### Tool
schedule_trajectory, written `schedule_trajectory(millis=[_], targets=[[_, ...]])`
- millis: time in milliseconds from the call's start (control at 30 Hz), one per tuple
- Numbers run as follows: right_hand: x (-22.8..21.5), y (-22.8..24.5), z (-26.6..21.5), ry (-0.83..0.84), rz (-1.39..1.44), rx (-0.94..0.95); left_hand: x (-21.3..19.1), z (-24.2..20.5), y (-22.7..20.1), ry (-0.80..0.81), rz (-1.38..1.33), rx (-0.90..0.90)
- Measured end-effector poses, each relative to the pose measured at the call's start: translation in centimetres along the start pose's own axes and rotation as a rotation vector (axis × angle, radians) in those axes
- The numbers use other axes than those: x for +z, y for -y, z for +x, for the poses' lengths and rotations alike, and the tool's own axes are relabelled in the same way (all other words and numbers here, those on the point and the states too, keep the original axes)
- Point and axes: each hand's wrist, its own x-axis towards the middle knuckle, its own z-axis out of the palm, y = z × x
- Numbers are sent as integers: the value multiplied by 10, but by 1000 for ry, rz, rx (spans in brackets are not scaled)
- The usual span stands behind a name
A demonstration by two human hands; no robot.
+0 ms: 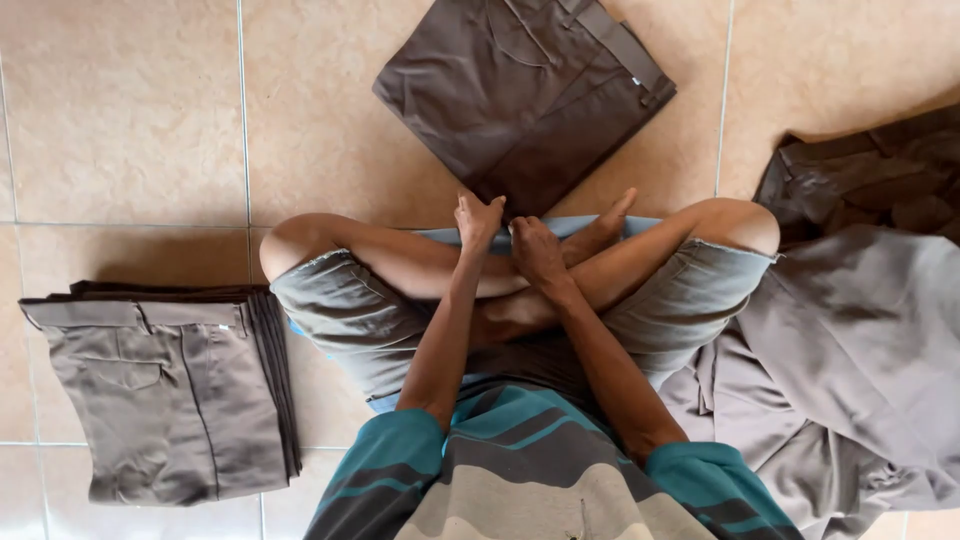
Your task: Folding brown trousers while sitting on the floor.
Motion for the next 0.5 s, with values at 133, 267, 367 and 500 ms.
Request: schedule_trajectory(millis=[133,267,367,500], targets=[[10,-4,2,-42,114,-34,2,20,16,-138,-40,42],[13,2,-4,-48,95,-62,-62,72,32,-271,13,188],[4,9,-3,-95,97,-49,-154,88,22,-443,114,294],[-25,-12,39,-239,62,92,-195,113,43,-574,342,320]])
